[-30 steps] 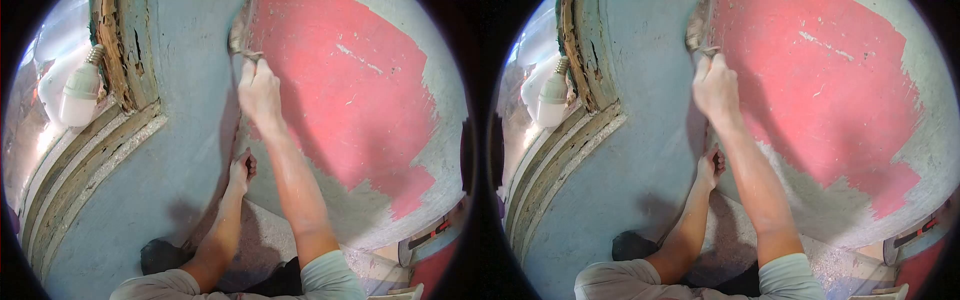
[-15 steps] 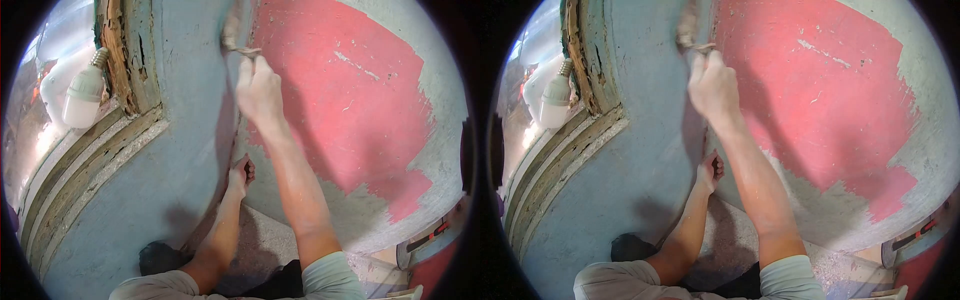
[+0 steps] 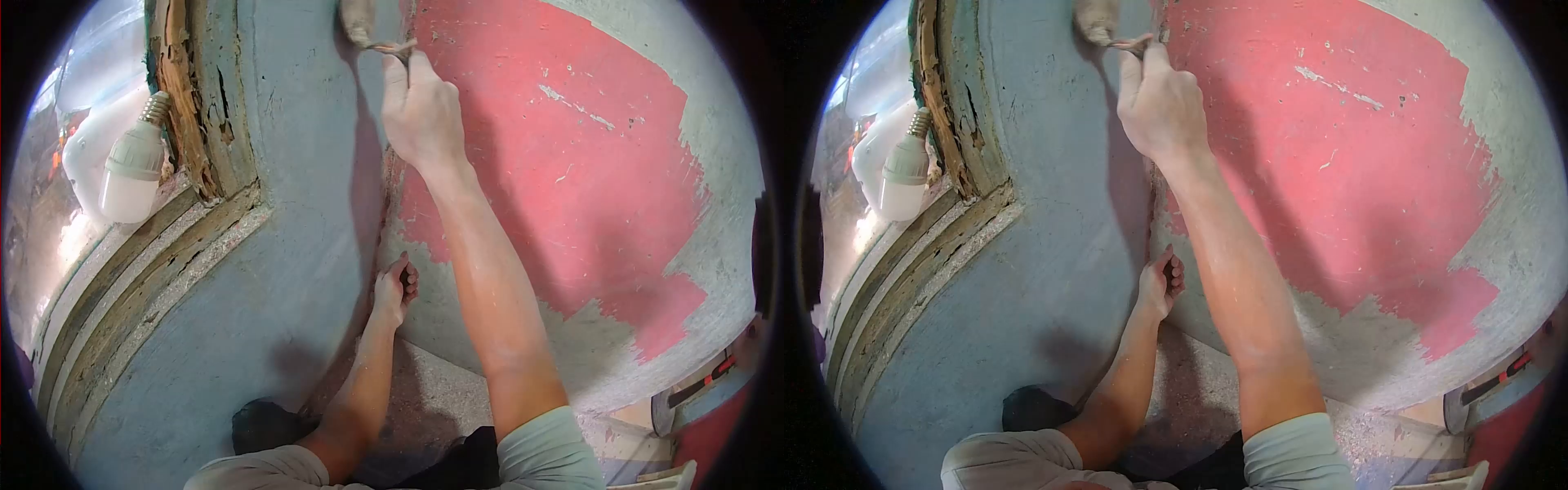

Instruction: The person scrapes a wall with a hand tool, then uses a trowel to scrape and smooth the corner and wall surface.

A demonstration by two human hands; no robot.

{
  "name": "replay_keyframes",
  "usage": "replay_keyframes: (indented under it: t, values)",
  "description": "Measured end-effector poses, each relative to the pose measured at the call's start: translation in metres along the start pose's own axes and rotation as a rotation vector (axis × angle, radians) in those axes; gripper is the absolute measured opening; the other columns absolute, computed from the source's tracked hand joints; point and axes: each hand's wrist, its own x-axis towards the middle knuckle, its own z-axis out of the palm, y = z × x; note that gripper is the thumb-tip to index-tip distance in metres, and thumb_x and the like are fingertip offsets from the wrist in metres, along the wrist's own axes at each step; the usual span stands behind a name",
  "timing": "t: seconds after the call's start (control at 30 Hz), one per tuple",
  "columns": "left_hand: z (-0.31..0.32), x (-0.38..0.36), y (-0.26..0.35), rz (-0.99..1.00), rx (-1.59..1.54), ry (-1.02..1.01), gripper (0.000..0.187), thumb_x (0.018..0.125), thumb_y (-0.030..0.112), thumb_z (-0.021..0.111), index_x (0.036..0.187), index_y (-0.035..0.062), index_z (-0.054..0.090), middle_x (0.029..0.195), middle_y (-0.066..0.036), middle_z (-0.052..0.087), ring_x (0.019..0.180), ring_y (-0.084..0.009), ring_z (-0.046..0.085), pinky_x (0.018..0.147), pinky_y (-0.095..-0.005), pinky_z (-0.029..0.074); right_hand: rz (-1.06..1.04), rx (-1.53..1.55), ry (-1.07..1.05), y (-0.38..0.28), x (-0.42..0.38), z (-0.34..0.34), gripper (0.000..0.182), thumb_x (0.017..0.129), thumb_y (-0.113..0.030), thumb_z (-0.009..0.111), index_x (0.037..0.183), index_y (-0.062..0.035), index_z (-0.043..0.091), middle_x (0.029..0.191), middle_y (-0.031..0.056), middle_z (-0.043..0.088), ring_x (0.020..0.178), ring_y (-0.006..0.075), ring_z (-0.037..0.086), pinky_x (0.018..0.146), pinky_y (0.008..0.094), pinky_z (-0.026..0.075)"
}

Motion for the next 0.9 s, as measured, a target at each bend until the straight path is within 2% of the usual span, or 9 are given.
replay_keyframes:
  t: [0.13,0.27,0.37,0.47,0.53,0.6,0.7,0.83,0.9]
  values:
    - [0.002,-0.005,0.003,-0.001,-0.026,0.014,0.034,0.107,0.036,0.057,0.081,0.0168,0.05,0.068,0.005,0.046,0.058,-0.0095,0.04,0.053,-0.0266,0.032,0.195,0.019,0.086,0.013,0.026,0.0,0.051,0.107,-0.036,0.042,0.118,0.0105,0.06,0.109,0.0414,0.068,0.109,0.0554,0.066,0.098,0.06,0.05]
    - [0.01,-0.006,0.011,0.009,-0.02,0.025,0.033,0.107,0.036,0.057,0.081,0.0169,0.049,0.068,0.005,0.046,0.058,-0.0097,0.04,0.054,-0.0269,0.033,-0.003,-0.092,0.004,0.002,0.006,0.006,0.053,0.107,-0.037,0.042,0.118,0.0099,0.061,0.103,0.0411,0.069,0.104,0.057,0.066,0.096,0.0601,0.052]
    - [0.004,-0.01,0.009,0.005,-0.033,0.045,0.033,0.107,0.037,0.057,0.081,0.0175,0.05,0.068,0.005,0.046,0.058,-0.0095,0.04,0.054,-0.0271,0.033,0.173,-0.065,0.096,0.035,0.022,0.011,0.05,0.107,-0.04,0.043,0.116,0.0058,0.061,0.095,0.0386,0.07,0.1,0.0583,0.067,0.092,0.0622,0.053]
    - [0.003,-0.007,0.011,0.015,-0.03,0.005,0.034,0.106,0.038,0.058,0.08,0.0179,0.05,0.068,0.005,0.046,0.057,-0.0095,0.04,0.054,-0.0276,0.033,0.051,-0.028,-0.048,0.007,-0.004,0.001,0.05,0.108,-0.04,0.041,0.117,0.0039,0.062,0.1,0.0388,0.07,0.102,0.0585,0.066,0.093,0.0626,0.052]
    - [-0.004,0.0,0.005,-0.002,-0.036,-0.01,0.034,0.106,0.038,0.059,0.08,0.0178,0.05,0.068,0.005,0.046,0.056,-0.01,0.04,0.054,-0.0283,0.033,0.038,-0.123,0.138,0.035,0.01,0.007,0.048,0.108,-0.04,0.041,0.115,0.0027,0.063,0.099,0.0375,0.07,0.102,0.0581,0.066,0.093,0.0631,0.051]
    - [-0.003,-0.003,0.005,0.01,-0.053,-0.005,0.034,0.106,0.038,0.06,0.08,0.0177,0.05,0.068,0.005,0.047,0.056,-0.0097,0.04,0.052,-0.0279,0.033,0.266,0.042,-0.029,0.033,0.016,-0.008,0.049,0.108,-0.04,0.041,0.114,0.0036,0.062,0.099,0.0379,0.07,0.103,0.057,0.067,0.093,0.0627,0.052]
    - [0.007,-0.008,0.007,0.012,-0.043,0.032,0.034,0.106,0.038,0.061,0.081,0.0172,0.05,0.068,0.005,0.046,0.057,-0.0097,0.04,0.052,-0.0275,0.032,0.08,-0.069,-0.066,0.005,0.0,-0.007,0.05,0.108,-0.038,0.041,0.117,0.0067,0.062,0.106,0.0399,0.069,0.11,0.0569,0.064,0.097,0.0606,0.051]
    - [0.004,-0.005,0.007,-0.009,-0.052,0.031,0.034,0.106,0.036,0.06,0.081,0.0165,0.05,0.068,0.004,0.046,0.057,-0.0104,0.041,0.053,-0.028,0.032,0.228,-0.005,-0.014,0.019,0.025,-0.005,0.052,0.107,-0.04,0.042,0.117,0.0079,0.059,0.103,0.0393,0.07,0.104,0.0587,0.066,0.093,0.0621,0.052]
    - [0.008,-0.007,0.005,-0.011,-0.053,0.015,0.033,0.106,0.035,0.059,0.081,0.0166,0.05,0.068,0.004,0.046,0.057,-0.0103,0.041,0.053,-0.0277,0.033,0.047,-0.033,-0.015,0.003,0.027,-0.012,0.057,0.107,-0.041,0.039,0.121,0.0108,0.059,0.106,0.0404,0.069,0.106,0.0583,0.066,0.094,0.0613,0.052]
